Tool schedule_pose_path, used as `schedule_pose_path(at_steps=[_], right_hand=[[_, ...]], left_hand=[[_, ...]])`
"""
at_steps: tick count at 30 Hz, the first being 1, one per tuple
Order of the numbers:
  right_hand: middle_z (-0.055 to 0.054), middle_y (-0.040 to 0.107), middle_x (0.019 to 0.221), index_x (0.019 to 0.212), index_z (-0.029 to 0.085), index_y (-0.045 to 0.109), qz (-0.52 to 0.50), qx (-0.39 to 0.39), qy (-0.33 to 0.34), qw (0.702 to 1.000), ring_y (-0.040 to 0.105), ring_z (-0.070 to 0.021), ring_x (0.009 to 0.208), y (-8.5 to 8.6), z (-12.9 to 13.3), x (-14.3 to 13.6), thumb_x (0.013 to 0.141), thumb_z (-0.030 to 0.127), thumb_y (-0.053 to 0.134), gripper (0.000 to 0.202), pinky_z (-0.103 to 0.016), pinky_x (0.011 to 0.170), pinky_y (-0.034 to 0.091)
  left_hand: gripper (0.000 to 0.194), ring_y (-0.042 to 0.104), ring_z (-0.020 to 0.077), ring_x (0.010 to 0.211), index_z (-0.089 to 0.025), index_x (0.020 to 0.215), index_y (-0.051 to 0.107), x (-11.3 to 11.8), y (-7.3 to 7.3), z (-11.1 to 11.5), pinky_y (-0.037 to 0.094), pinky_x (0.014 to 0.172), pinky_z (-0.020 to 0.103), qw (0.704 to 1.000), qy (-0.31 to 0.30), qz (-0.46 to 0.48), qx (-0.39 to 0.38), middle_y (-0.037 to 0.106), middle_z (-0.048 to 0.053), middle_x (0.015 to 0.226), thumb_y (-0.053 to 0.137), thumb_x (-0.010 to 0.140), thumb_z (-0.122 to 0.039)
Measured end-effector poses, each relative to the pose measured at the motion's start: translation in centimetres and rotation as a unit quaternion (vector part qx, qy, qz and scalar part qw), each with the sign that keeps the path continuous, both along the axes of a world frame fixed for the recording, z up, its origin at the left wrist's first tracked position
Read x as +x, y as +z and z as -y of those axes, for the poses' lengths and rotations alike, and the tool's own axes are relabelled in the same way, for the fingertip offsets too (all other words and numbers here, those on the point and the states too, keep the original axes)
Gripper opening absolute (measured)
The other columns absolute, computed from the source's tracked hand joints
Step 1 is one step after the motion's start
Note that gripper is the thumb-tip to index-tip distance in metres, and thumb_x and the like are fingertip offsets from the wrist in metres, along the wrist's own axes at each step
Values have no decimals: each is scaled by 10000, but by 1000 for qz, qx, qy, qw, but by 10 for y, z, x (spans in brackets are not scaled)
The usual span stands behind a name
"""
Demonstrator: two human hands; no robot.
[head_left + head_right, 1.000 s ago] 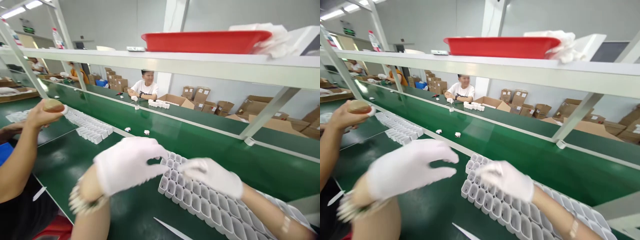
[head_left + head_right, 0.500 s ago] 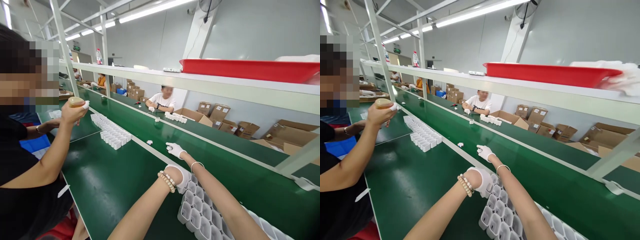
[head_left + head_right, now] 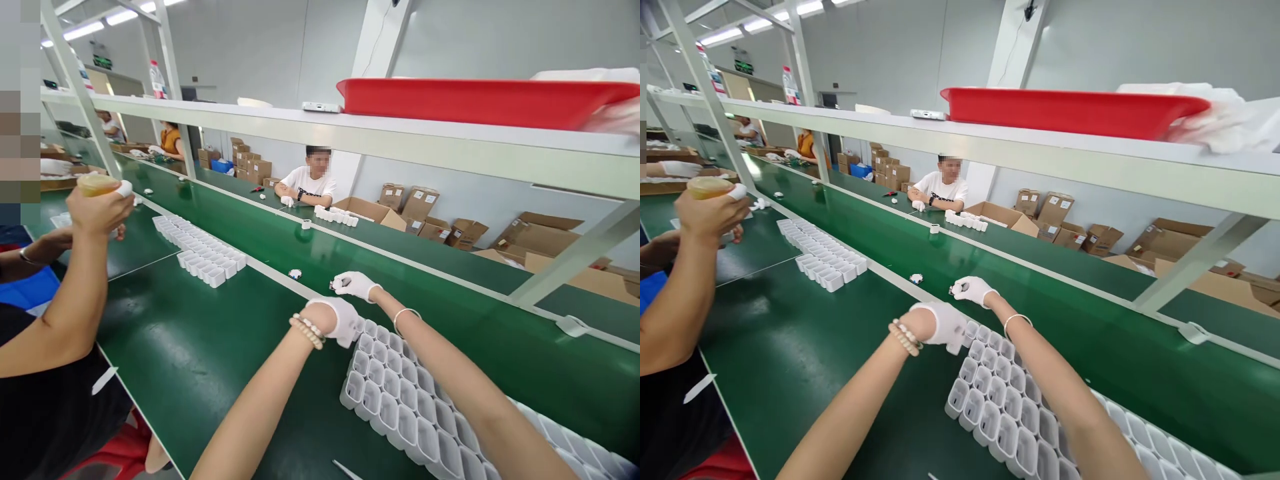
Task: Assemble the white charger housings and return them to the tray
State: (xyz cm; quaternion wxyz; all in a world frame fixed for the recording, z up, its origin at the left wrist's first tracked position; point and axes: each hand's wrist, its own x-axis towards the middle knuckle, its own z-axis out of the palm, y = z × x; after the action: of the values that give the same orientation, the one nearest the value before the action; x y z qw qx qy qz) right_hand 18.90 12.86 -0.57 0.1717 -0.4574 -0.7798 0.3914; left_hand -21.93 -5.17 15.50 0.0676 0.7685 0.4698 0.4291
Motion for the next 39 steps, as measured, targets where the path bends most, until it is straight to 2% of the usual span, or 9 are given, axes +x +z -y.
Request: schedule_pose_path(at_steps=[3,6,8,10,14,19,26,32,39], right_hand=[[-55,676,1061,1145,158,623,-54,4,-31,998,676,-171,852,26,26,25,957,329,617,255,-354,736,585],[-50,713,922,1153,140,626,-111,15,-56,992,690,-166,725,58,71,59,864,402,723,403,-371,695,606],[-79,739,948,1166,148,639,-146,30,-71,986,714,-208,752,79,112,81,731,477,817,574,-431,742,622],[-91,739,1069,1184,181,649,-168,48,-91,980,724,-264,916,93,155,97,679,494,842,624,-469,850,609],[-81,752,1097,1147,206,707,-181,111,-163,963,717,-299,1009,98,228,110,691,471,835,543,-468,927,594],[-67,713,1224,1187,267,723,-136,170,-208,954,683,-334,1101,88,270,116,731,495,802,516,-463,950,583],[2,762,1047,1307,369,636,-135,228,-136,955,739,-227,915,97,283,112,859,386,701,453,-340,853,632],[14,748,1026,1377,382,564,-101,163,-103,976,701,-228,1012,109,286,105,923,326,616,460,-338,861,618],[32,740,1009,1301,394,624,-83,128,-165,974,715,-211,888,104,288,102,863,337,653,442,-325,749,631]], left_hand=[[161,657,181,625,-250,809,579,102,-12,-2,522,569,312,998,-45,-20,-27,592,-30,717,579,851,-405],[80,656,155,705,-232,776,597,199,-32,-4,555,665,269,993,-99,-43,-56,638,-4,803,639,811,-290],[44,649,146,745,-218,783,582,240,-38,2,567,709,269,990,-127,-39,-57,641,6,865,620,804,-222],[101,643,139,761,-214,868,555,261,-37,13,578,741,288,987,-153,-13,-44,633,4,898,617,797,-179],[383,655,137,759,-249,1128,486,272,-25,45,582,736,297,984,-175,-34,-23,648,-27,914,649,799,-141],[433,671,173,757,-304,1180,486,284,-22,69,553,669,305,972,-181,-150,7,688,-27,924,626,812,-123],[596,687,220,990,-282,1315,403,288,-29,67,566,791,317,957,-182,-226,33,691,22,1151,647,799,-109],[548,667,185,1039,-239,1305,402,291,-26,70,558,857,299,950,-190,-242,49,671,30,1222,526,816,-24],[546,677,187,926,-231,1259,422,295,-24,71,567,768,290,949,-180,-251,68,697,5,1093,537,782,9]])
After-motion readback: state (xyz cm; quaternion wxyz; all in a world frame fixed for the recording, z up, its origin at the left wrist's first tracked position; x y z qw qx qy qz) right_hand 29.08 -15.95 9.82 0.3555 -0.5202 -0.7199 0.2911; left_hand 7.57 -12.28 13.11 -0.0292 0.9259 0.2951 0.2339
